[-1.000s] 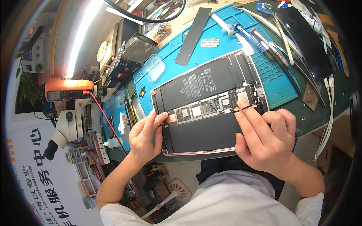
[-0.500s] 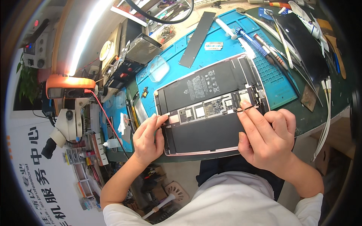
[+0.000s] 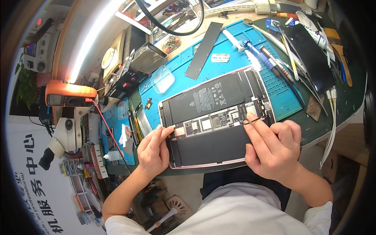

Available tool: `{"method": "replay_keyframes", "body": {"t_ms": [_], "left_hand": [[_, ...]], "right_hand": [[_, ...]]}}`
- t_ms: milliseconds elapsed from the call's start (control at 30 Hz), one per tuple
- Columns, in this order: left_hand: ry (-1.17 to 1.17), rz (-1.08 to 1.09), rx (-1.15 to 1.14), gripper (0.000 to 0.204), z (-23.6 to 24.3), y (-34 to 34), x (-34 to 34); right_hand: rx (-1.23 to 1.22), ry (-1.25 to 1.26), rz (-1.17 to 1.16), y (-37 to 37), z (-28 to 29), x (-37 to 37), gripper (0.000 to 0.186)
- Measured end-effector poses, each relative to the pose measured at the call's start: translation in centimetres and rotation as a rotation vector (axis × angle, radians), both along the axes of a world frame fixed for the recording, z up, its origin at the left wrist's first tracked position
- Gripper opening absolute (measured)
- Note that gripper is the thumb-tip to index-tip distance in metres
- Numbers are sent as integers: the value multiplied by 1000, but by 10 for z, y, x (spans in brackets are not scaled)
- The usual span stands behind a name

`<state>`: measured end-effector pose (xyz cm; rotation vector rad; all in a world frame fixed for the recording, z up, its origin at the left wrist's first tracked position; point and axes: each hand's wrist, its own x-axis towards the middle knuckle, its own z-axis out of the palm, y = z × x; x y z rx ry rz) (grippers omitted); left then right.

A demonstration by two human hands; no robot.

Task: The person uses tweezers to remove a ribbon cable from a disassembled smartphone, then connects a charging cable to a separate phone to test it. The person continues to manipulate internal components of the disassembled phone with tweezers and fingers.

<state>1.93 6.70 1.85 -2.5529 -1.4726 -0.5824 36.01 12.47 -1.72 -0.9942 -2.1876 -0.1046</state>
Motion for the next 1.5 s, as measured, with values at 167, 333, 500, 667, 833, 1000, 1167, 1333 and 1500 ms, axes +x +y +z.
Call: {"method": "replay_keyframes", "body": {"t_ms": [167, 333, 500, 667, 833, 1000, 1167, 1333, 1500], "left_hand": [[-48, 8, 8, 58, -3, -3, -1], [-19, 27, -12, 56, 0, -1, 2], [-42, 3, -11, 58, 1, -1, 1], [-100, 23, -26, 59, 0, -4, -1], [-54, 14, -2, 59, 0, -1, -1], [-52, -4, 13, 58, -1, 1, -2], [-145, 30, 7, 56, -4, -1, -1], [-39, -6, 17, 57, -1, 1, -2], [-31, 4, 14, 58, 0, 1, -1]], "right_hand": [[9, 8, -2, 1, 1, -1, 34], [-2, -4, 3, 1, 3, 0, 34], [10, -28, 1, 0, 4, 0, 34], [11, -25, 0, -1, 2, -1, 36], [4, -33, 16, 0, 2, 0, 37], [14, -66, -2, 0, 4, 0, 35], [-4, -62, 14, 0, 4, 0, 37], [-8, -85, 1, 0, 4, 1, 36], [-10, -98, 3, 1, 6, 1, 37]]}}
